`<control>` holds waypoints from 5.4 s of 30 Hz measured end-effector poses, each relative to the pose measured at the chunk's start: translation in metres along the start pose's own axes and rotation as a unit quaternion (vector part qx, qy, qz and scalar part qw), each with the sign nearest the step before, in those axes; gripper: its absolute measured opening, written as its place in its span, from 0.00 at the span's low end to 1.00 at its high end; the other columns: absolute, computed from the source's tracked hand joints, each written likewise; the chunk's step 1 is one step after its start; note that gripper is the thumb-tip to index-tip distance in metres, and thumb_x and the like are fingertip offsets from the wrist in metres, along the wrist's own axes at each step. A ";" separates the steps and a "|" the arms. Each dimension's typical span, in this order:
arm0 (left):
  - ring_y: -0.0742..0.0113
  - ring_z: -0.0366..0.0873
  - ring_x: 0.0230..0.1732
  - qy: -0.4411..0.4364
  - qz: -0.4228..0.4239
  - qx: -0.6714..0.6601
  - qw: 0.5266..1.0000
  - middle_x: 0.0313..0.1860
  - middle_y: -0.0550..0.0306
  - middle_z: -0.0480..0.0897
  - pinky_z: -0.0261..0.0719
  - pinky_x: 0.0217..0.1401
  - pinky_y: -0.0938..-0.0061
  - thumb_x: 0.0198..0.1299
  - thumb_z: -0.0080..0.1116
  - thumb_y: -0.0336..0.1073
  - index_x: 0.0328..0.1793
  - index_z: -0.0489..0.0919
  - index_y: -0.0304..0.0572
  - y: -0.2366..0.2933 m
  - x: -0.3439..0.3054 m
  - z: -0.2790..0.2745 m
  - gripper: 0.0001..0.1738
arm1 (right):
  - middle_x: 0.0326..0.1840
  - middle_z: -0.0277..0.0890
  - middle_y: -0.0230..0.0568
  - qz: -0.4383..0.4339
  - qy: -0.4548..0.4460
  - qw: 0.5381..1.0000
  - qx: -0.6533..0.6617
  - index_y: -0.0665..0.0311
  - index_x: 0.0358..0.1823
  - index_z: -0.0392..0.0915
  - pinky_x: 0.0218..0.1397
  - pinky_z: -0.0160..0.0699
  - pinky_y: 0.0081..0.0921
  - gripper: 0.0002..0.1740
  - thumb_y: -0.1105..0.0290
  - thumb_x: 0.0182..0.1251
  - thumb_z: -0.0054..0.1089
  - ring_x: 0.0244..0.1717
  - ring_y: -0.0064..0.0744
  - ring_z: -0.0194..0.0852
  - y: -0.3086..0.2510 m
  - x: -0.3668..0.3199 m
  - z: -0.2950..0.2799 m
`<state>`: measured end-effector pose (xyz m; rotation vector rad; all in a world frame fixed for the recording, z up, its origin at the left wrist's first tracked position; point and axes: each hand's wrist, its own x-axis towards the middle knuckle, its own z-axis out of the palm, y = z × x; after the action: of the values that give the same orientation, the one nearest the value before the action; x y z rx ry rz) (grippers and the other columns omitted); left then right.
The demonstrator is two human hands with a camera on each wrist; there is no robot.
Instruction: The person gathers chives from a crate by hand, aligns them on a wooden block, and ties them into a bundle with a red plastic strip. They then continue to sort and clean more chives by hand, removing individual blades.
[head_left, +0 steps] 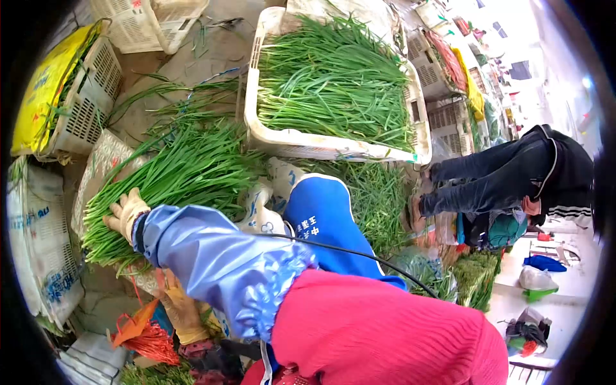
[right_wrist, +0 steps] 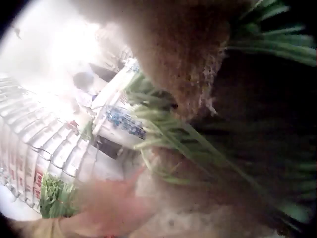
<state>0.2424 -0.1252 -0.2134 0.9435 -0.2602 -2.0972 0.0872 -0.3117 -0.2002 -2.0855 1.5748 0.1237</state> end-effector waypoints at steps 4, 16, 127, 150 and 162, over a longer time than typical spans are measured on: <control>0.46 0.37 0.84 -0.045 0.045 0.059 0.996 0.84 0.40 0.40 0.45 0.82 0.44 0.61 0.63 0.60 0.84 0.45 0.48 0.002 0.017 0.033 0.55 | 0.82 0.50 0.49 -0.038 -0.017 0.999 0.016 0.48 0.80 0.54 0.74 0.53 0.61 0.48 0.47 0.61 0.65 0.79 0.51 0.52 0.021 -0.072 -0.081; 0.43 0.51 0.80 -0.045 -0.018 0.107 0.993 0.79 0.37 0.54 0.61 0.75 0.41 0.63 0.60 0.61 0.80 0.54 0.49 -0.040 0.022 0.035 0.47 | 0.72 0.67 0.52 0.357 0.054 0.932 -0.014 0.61 0.74 0.62 0.75 0.65 0.38 0.46 0.64 0.51 0.71 0.73 0.50 0.63 0.282 -0.330 -0.109; 0.54 0.79 0.59 -0.510 0.523 0.507 0.457 0.68 0.42 0.71 0.81 0.61 0.64 0.67 0.56 0.26 0.74 0.64 0.36 0.052 -0.039 0.397 0.29 | 0.57 0.78 0.37 0.027 0.421 0.845 0.328 0.62 0.62 0.75 0.57 0.77 0.29 0.22 0.74 0.67 0.57 0.52 0.31 0.76 0.078 -0.471 -0.201; 0.51 0.79 0.60 -0.486 0.564 0.480 0.464 0.72 0.38 0.67 0.82 0.60 0.62 0.67 0.55 0.25 0.77 0.60 0.35 0.027 -0.040 0.424 0.33 | 0.56 0.77 0.38 -0.130 0.496 0.797 0.318 0.60 0.61 0.76 0.59 0.77 0.33 0.21 0.75 0.66 0.58 0.53 0.34 0.76 0.078 -0.539 -0.201; 0.50 0.79 0.60 -0.425 0.609 0.328 0.585 0.74 0.36 0.66 0.82 0.60 0.61 0.67 0.55 0.24 0.79 0.58 0.35 0.018 -0.039 0.422 0.35 | 0.66 0.75 0.50 0.274 0.350 0.884 0.144 0.58 0.70 0.70 0.68 0.74 0.33 0.37 0.69 0.55 0.70 0.66 0.46 0.74 0.231 -0.401 -0.113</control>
<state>-0.0277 -0.1626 0.1119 -0.1522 -1.7110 -0.8556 -0.2795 -0.0573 -0.0332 -1.4584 2.3959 -0.7043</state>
